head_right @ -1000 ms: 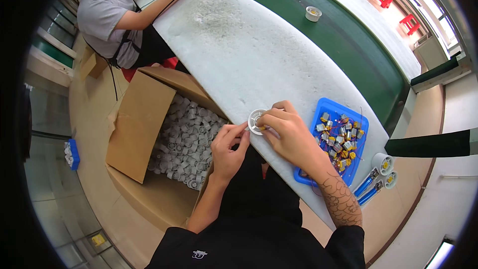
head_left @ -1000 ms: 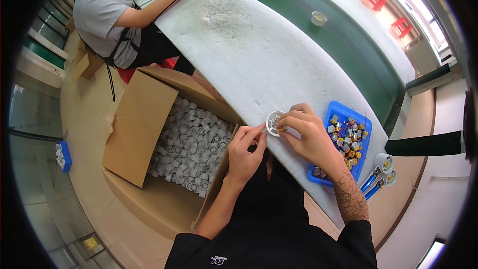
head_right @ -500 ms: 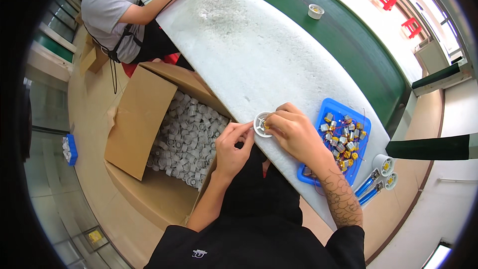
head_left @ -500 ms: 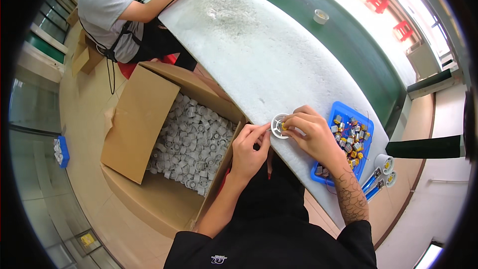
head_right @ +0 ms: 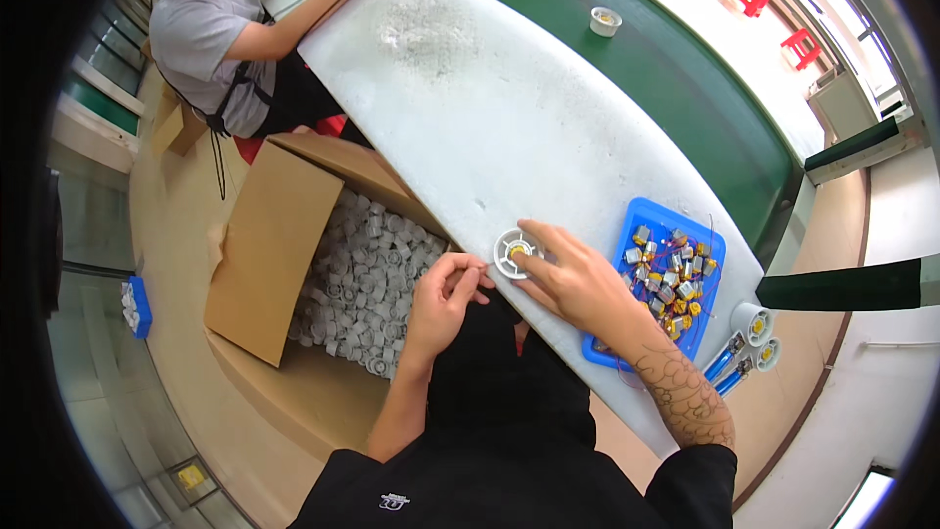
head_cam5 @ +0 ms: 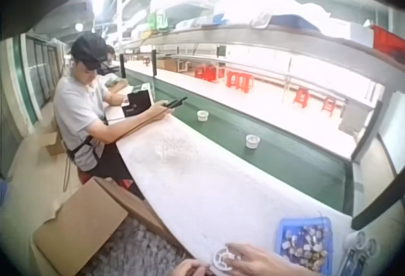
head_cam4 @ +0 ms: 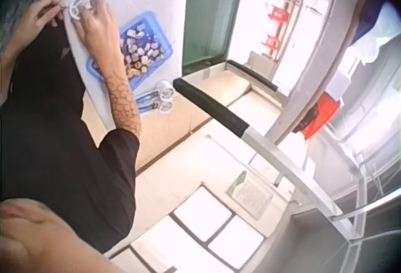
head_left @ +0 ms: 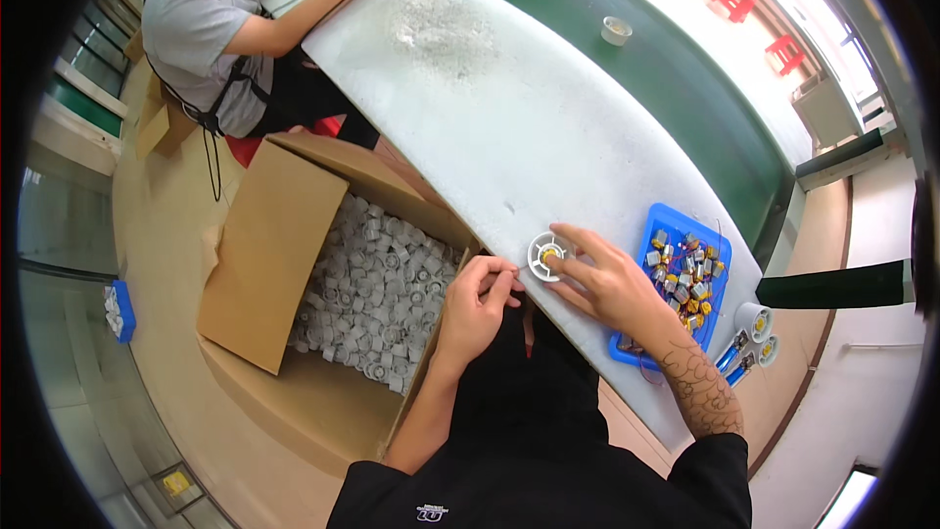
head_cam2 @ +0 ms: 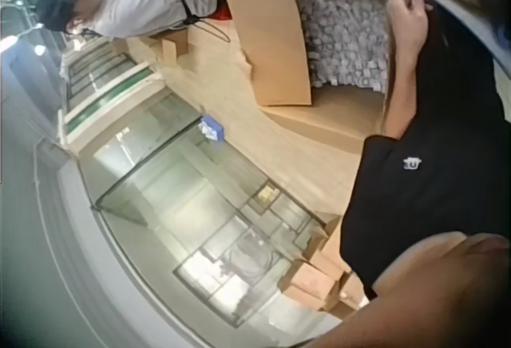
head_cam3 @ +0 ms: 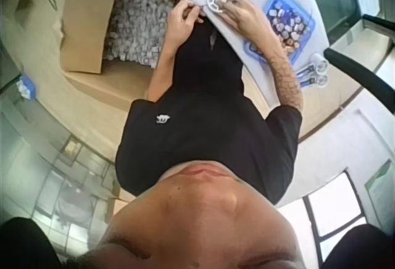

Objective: The person assembles components by taking plastic housings from a box, inserting motors with wires from a tray into the housings, and placing the assembled units onto a conveyor belt.

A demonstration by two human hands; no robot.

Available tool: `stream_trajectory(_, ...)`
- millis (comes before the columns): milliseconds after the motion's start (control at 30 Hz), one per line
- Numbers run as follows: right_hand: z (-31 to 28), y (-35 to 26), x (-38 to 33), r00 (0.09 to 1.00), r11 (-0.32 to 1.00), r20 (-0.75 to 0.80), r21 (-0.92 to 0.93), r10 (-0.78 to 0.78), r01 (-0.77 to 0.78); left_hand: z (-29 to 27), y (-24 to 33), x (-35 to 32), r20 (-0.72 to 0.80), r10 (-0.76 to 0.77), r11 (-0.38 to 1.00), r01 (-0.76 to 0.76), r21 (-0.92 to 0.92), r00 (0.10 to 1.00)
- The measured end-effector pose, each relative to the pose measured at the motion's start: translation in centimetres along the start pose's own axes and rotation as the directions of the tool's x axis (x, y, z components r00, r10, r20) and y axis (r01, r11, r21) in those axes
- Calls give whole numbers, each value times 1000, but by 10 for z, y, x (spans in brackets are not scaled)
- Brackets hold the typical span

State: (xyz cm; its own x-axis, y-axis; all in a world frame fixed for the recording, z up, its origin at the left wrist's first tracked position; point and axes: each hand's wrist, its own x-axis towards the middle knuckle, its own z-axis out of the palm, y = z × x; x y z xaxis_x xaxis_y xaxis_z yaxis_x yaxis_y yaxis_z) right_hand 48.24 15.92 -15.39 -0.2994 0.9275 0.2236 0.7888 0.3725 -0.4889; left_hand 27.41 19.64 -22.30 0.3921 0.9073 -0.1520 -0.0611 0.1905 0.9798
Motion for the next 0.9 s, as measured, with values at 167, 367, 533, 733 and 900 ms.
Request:
stream_trajectory(167,5,5,-7,999,999,-25,-34,-21,20,10,4,-5,37,-70,992,73,-101,997)
stream_trajectory(367,8,9,-11,997,998,-63,-9,-55,54,17,2,-14,-5,-47,990,46,-133,999)
stream_trajectory(533,11,13,-8,1000,997,-18,73,-12,14,14,9,-11,-27,-68,991,64,-116,997)
stream_trajectory(733,-27,72,52,936,912,-255,388,243,-131,-10,12,-31,-122,17,976,-43,-215,992)
stream_trajectory(900,-64,203,102,701,925,-652,2,289,-379,-117,-77,-79,-361,-147,989,147,-26,921)
